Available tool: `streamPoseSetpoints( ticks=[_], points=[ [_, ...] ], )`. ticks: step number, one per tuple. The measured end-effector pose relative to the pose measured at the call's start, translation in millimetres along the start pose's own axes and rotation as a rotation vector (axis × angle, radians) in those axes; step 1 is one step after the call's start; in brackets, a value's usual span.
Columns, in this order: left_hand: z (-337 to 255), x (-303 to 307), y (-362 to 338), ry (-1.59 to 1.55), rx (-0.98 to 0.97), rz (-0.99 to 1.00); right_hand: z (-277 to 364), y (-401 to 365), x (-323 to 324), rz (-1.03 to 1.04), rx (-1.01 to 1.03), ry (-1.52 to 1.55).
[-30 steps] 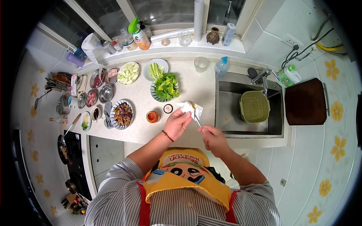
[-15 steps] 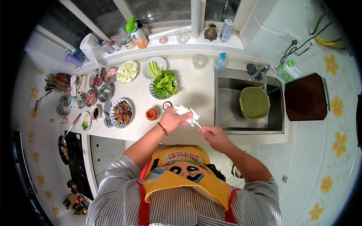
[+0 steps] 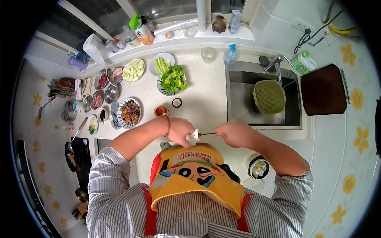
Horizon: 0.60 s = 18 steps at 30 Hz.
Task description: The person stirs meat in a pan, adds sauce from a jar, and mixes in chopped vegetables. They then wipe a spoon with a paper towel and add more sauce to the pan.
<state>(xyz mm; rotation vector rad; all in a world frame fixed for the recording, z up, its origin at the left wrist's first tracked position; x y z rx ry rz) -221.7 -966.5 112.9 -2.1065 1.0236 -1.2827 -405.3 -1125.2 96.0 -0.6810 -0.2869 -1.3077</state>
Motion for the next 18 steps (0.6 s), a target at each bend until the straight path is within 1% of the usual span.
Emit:
streamPoseSetpoints(
  ticks=[1, 2, 3, 4, 5, 7, 8, 10, 11, 13, 14, 16, 17, 18],
  points=[
    [10, -6, 1, 0.002, -0.001, 0.004, 5, -2, 2, 0.02, -0.018, -0.034],
    [27, -19, 4, -0.337, 0.031, -0.017, 13, -2, 6, 0.016, -0.019, -0.029],
    [29, -21, 1, -0.677, 0.065, -0.037, 21, -2, 10, 0.042, -0.089, -0.07],
    [27, -20, 1, -0.564, 0.044, -0.098, 24, -1, 12, 0.069, -0.159, -0.113],
    [27, -22, 3, -0.563, 0.044, -0.096, 25, 0, 11, 0.068, -0.159, -0.111],
    [30, -24, 8, -0.299, -0.07, -0.224, 25, 2, 11, 0.048, -0.132, -0.157],
    [26, -25, 9, -0.297, -0.071, -0.22, 26, 2, 8, 0.046, -0.133, -0.154],
    [16, -25, 11, -0.169, -0.003, -0.248, 32, 3, 2, 0.029, -0.051, -0.19],
    [14, -31, 13, -0.168, -0.006, -0.247, 35, 4, -1, 0.027, -0.054, -0.189],
    [16, -45, 18, -0.009, -0.052, -0.384, 40, 6, -6, 0.043, -0.08, -0.235],
    [18, -51, 18, -0.002, -0.057, -0.382, 40, 6, -7, 0.036, -0.085, -0.234],
    [24, -59, 8, -0.058, -0.152, -0.7, 39, 5, -13, -0.029, -0.097, -0.167],
    [25, -62, 3, -0.053, -0.163, -0.696, 40, 3, -16, -0.037, -0.106, -0.165],
    [28, -62, -4, -0.117, -0.116, -0.805, 41, 2, -17, -0.103, -0.138, -0.097]
  ],
)
Point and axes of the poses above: each hand's wrist, its own y-axis towards the middle knuckle, its own x-axis out of the back of the hand, z = x × y, the point moved 2 cm from there along y, towards the middle knuckle, and after that the axes turned 11 degrees about y, right-handed, at the moved point
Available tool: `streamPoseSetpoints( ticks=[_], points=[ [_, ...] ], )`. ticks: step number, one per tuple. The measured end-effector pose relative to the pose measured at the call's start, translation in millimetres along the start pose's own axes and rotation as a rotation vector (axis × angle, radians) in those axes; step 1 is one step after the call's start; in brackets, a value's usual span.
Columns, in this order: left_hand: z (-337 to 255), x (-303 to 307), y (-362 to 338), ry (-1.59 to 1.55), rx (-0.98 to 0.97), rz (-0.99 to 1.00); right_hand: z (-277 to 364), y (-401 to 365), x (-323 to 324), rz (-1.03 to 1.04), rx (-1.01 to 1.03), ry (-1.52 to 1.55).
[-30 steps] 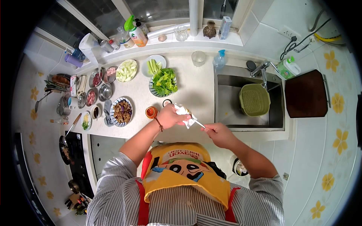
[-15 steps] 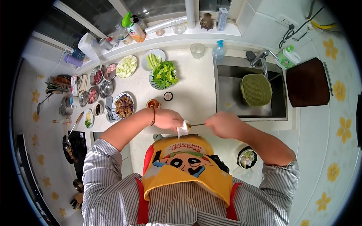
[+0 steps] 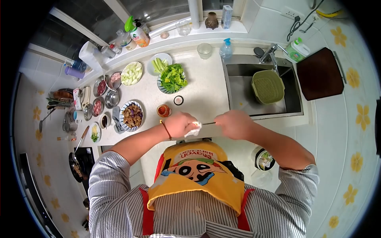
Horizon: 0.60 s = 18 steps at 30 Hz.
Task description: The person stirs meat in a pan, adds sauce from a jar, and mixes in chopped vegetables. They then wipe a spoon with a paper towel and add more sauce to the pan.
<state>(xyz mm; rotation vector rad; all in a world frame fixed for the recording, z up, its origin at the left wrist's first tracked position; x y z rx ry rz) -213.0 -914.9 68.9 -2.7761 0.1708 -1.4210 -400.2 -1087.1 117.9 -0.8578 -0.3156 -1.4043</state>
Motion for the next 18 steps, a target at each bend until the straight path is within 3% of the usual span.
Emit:
streamPoseSetpoints(
  ticks=[2, 3, 5, 7, 8, 9, 10, 11, 12, 14, 18],
  points=[
    [12, 1, -13, -0.149, 0.177, -0.187, 1, -1, -7, -0.078, -0.045, 0.063],
    [17, -7, -17, -0.145, 0.157, -0.183, 0, -1, -19, -0.21, -0.012, 0.09],
    [25, -23, -26, -0.439, 0.436, -0.317, 2, -3, -55, -0.354, 0.001, 0.116],
    [24, -30, -23, -0.489, 0.47, -0.379, 10, 0, -88, -0.549, -0.118, 0.367],
    [31, -44, -23, -0.711, 0.562, -0.48, 25, -2, -101, -0.543, -0.281, 0.528],
    [31, -60, -23, -0.939, 0.666, -0.568, 34, 2, -125, -0.559, -0.31, 0.531],
    [23, -71, -15, -1.181, 0.657, -0.655, 35, 8, -152, -0.737, -0.296, 0.634],
    [9, -80, -10, -1.192, 0.649, -0.622, 35, 12, -172, -0.918, -0.277, 0.73],
    [-8, -87, -9, -1.252, 0.692, -0.556, 39, 13, -185, -0.94, -0.307, 0.733],
    [-36, -104, -1, -1.401, 0.652, -0.473, 35, 2, -196, -1.12, -0.303, 1.162],
    [-80, -120, 22, -1.286, 0.594, -0.218, 10, -72, -214, -1.221, -0.468, 1.331]
  ],
)
Point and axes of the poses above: each hand's wrist, its own y-axis towards the middle knuckle, its own x-axis out of the back of the hand, z = x × y, the point moved 2 cm from there along y, towards the middle knuckle, and after that the axes turned 11 degrees about y, right-handed, at the moved point
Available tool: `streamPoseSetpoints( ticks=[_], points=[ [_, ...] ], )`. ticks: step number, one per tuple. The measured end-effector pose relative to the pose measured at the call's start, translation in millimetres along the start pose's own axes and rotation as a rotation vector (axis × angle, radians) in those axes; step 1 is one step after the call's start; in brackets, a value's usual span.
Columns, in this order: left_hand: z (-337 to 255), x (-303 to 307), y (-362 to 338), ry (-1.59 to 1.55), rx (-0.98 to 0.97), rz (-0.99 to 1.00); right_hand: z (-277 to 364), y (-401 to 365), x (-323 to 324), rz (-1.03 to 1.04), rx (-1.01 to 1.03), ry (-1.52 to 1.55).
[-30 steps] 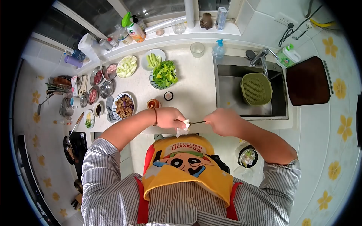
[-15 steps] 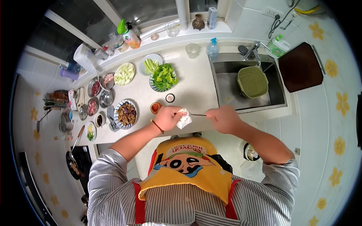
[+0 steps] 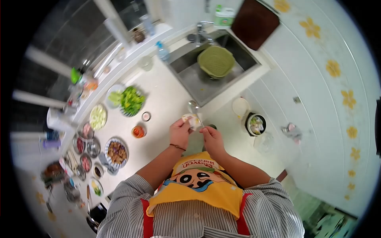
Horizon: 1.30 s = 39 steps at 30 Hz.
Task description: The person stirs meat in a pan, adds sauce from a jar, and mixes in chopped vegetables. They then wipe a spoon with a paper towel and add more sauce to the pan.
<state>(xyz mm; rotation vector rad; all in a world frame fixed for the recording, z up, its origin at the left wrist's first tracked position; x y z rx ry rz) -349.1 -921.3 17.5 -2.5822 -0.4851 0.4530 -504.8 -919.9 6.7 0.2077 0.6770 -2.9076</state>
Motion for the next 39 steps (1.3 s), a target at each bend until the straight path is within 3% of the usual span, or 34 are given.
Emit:
streamPoseSetpoints(
  ticks=[5, 9, 11, 13, 16, 17, 20, 22, 26, 30, 32, 33, 35, 39],
  points=[
    [34, -100, 23, 0.218, 0.101, 0.008, 20, -13, 134, -0.181, -0.157, 0.485],
    [82, -214, 69, 0.305, 0.116, 0.133, 33, -1, 241, -0.138, -0.19, 0.497],
    [100, -264, 95, 0.447, 0.133, 0.334, 37, 13, 306, -0.17, -0.075, 0.198],
    [82, -321, 87, 0.411, 0.228, 0.336, 51, 19, 362, -0.164, -0.059, 0.13],
    [78, -375, 90, 0.762, 0.093, 0.7, 73, 31, 422, -0.118, -0.024, -0.004],
    [75, -388, 91, 0.763, 0.097, 0.686, 79, 34, 434, -0.083, -0.013, -0.056],
    [67, -411, 88, 0.9, 0.209, 0.681, 96, 44, 455, -0.007, -0.046, -0.088],
    [63, -422, 80, 0.215, 0.404, 0.76, 99, 48, 462, -0.002, -0.037, -0.081],
    [82, -417, 77, 0.147, 0.229, 0.781, 96, 56, 466, 0.007, 0.045, -0.031],
    [117, -436, 60, 0.093, 0.141, 0.418, 99, 57, 447, 0.012, 0.082, -0.016],
    [142, -447, 57, 0.075, 0.132, 0.209, 81, 60, 440, 0.007, -0.106, 0.125],
    [151, -450, 58, 0.072, 0.131, 0.207, 73, 61, 435, 0.009, -0.106, 0.122],
    [157, -452, 58, 0.379, 0.082, 0.075, 59, 61, 428, -0.062, -0.044, 0.159],
    [154, -459, 58, 0.326, 0.005, 0.104, 65, 62, 438, -0.033, 0.078, 0.02]
  ],
)
Point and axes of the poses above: each hand's wrist, its own y-axis towards the middle knuckle, its own x-axis out of the back of the hand, z = x × y, the point moved 2 cm from there along y, towards the middle knuckle, and after that the axes turned 11 degrees about y, right-handed, at the moved point
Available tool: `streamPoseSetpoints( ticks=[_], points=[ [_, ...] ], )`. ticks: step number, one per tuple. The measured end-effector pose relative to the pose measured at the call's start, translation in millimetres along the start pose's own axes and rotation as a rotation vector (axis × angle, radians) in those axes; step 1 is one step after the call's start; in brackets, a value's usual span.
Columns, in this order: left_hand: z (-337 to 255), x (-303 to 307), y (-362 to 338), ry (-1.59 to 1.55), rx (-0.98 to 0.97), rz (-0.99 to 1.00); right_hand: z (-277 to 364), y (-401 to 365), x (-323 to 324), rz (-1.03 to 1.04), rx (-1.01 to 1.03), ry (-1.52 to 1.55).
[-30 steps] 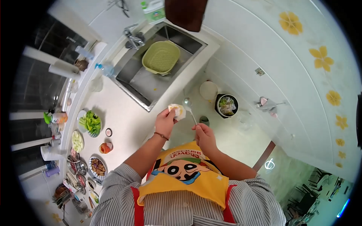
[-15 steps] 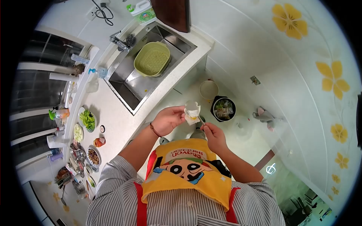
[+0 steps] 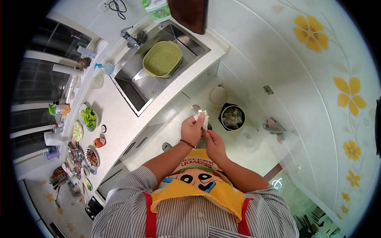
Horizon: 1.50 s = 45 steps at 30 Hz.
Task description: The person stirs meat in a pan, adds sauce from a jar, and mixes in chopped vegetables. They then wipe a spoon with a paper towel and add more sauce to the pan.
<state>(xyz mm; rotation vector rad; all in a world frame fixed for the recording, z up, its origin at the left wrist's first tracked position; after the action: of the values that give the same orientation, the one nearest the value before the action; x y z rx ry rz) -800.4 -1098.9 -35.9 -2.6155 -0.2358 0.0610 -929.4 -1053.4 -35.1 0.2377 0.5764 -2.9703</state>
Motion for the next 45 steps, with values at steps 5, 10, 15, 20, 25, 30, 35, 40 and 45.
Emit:
streamPoseSetpoints(
  ticks=[5, 10, 15, 20, 25, 30, 35, 40, 45],
  points=[
    [-17, 12, 7, 0.003, 0.029, -0.082, 4, -9, 36, 0.048, -0.071, -0.179],
    [-39, 52, 30, 0.715, -0.154, 0.459, 35, -14, 72, 0.239, -0.133, -0.443],
    [-36, 11, 12, 1.321, -0.559, 1.076, 36, -18, 86, 0.484, 0.028, -0.676],
    [-22, -29, 10, 1.463, -0.504, 1.254, 35, -28, 111, 0.524, 0.026, -0.873],
    [28, -54, 23, 1.33, -0.482, 1.323, 4, -49, 159, 0.39, -0.046, -0.796],
    [106, -4, 43, 1.352, -0.425, 0.861, -32, -62, 224, -0.114, -0.053, -0.646],
    [91, 100, 12, 1.352, 0.006, 0.445, -58, -32, 207, -0.086, -0.163, -0.397],
    [88, 212, -19, 1.133, 0.043, -0.247, -58, 54, 133, 0.115, -0.133, -0.172],
    [-24, 284, 5, 1.256, -0.168, -0.447, -31, 123, 73, 0.217, -0.096, -0.066]
  ],
)
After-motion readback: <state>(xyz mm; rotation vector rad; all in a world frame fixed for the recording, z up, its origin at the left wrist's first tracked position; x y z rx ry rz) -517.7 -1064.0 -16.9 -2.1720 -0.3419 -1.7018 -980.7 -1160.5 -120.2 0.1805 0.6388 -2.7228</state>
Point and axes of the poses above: each hand's wrist, its own y-axis towards the middle knuckle, its own x-axis out of the back of the hand, z = x × y, the point moved 2 cm from there along y, towards the middle knuckle, and after that the axes turned 11 degrees about y, right-handed, at the moved point
